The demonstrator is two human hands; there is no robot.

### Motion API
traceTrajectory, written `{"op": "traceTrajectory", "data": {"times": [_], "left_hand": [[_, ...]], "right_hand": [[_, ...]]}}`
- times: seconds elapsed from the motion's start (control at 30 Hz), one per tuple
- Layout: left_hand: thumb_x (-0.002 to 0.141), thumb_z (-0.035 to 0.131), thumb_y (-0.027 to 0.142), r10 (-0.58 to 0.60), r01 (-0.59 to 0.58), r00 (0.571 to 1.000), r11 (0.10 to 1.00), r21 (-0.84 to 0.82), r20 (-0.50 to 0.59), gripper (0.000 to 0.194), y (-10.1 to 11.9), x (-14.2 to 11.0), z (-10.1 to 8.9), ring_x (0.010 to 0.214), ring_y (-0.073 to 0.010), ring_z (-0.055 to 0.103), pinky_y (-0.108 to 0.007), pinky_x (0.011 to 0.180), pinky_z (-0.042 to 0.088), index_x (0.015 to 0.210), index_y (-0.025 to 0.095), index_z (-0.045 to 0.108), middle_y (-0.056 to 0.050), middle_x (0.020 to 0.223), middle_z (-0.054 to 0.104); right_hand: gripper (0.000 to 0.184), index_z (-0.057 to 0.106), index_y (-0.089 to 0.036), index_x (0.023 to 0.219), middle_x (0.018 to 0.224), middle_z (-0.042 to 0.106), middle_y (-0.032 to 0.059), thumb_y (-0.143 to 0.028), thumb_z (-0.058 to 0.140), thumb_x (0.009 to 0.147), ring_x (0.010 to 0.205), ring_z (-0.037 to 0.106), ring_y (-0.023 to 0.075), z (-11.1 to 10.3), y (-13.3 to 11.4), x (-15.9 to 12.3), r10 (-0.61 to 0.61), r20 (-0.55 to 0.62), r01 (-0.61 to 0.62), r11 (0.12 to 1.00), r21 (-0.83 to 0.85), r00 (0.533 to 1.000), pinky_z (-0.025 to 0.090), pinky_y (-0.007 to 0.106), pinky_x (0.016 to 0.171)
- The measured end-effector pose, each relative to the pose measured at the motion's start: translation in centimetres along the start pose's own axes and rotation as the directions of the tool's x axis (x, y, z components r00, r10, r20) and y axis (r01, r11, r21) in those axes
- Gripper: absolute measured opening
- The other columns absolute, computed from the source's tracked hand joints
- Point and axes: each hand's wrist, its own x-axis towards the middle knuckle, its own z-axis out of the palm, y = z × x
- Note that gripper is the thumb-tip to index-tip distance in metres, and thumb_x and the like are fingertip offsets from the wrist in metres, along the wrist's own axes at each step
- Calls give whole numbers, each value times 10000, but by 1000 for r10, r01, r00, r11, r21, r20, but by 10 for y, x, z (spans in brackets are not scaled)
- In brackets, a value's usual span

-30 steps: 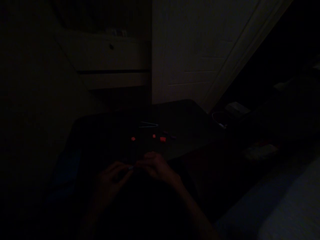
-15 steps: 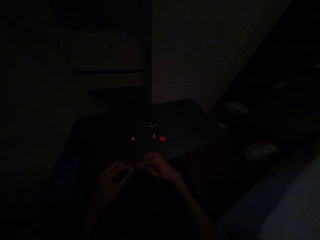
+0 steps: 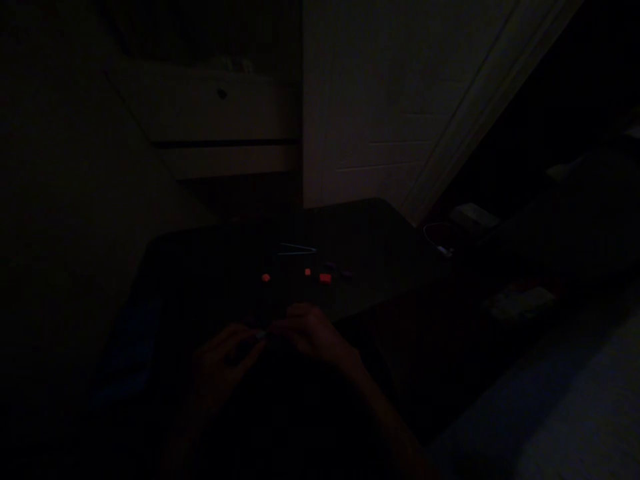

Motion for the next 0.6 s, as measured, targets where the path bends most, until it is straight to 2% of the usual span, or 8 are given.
{"op": "traceTrajectory", "data": {"times": [0.13,0.23,0.43,0.5,0.6], "left_hand": [[989,701,360,-9,9,1000,1000,-2,5,134,2,0,0,851,-188,810,-262,729,610,965,279,806,5,955,808],[990,697,360,-20,20,1000,1000,12,8,133,3,0,-1,882,-197,813,-265,741,610,959,285,803,5,968,811],[992,686,385,-35,35,999,999,-1,22,163,3,1,-1,775,-173,791,-244,638,589,953,293,816,6,948,812],[990,689,390,-46,46,999,999,2,16,170,4,1,-2,776,-175,788,-250,655,593,945,289,818,5,946,813],[992,697,401,-58,57,998,998,6,10,177,4,1,-1,677,-150,756,-252,612,580,961,283,825,5,976,816]], "right_hand": [[248,841,-169,1141,837,701,56,-241,606,1111,809,625,196,0,2,0,-8,10,8,1000,8,1000,455,313,759],[298,845,-184,1136,814,691,49,-301,570,1133,789,616,193,-3,4,1,-46,30,44,997,63,998,456,320,762],[384,859,-203,1121,796,674,43,-424,545,1139,791,619,190,-7,5,1,-43,63,35,992,124,997,462,326,772],[418,863,-200,1115,785,676,43,-466,541,1134,774,624,184,-6,5,0,-4,24,1,988,155,1000,466,315,742],[438,864,-187,1123,811,703,49,-516,575,1109,763,642,178,-3,4,-1,124,-68,-109,975,191,990,470,293,692]]}}
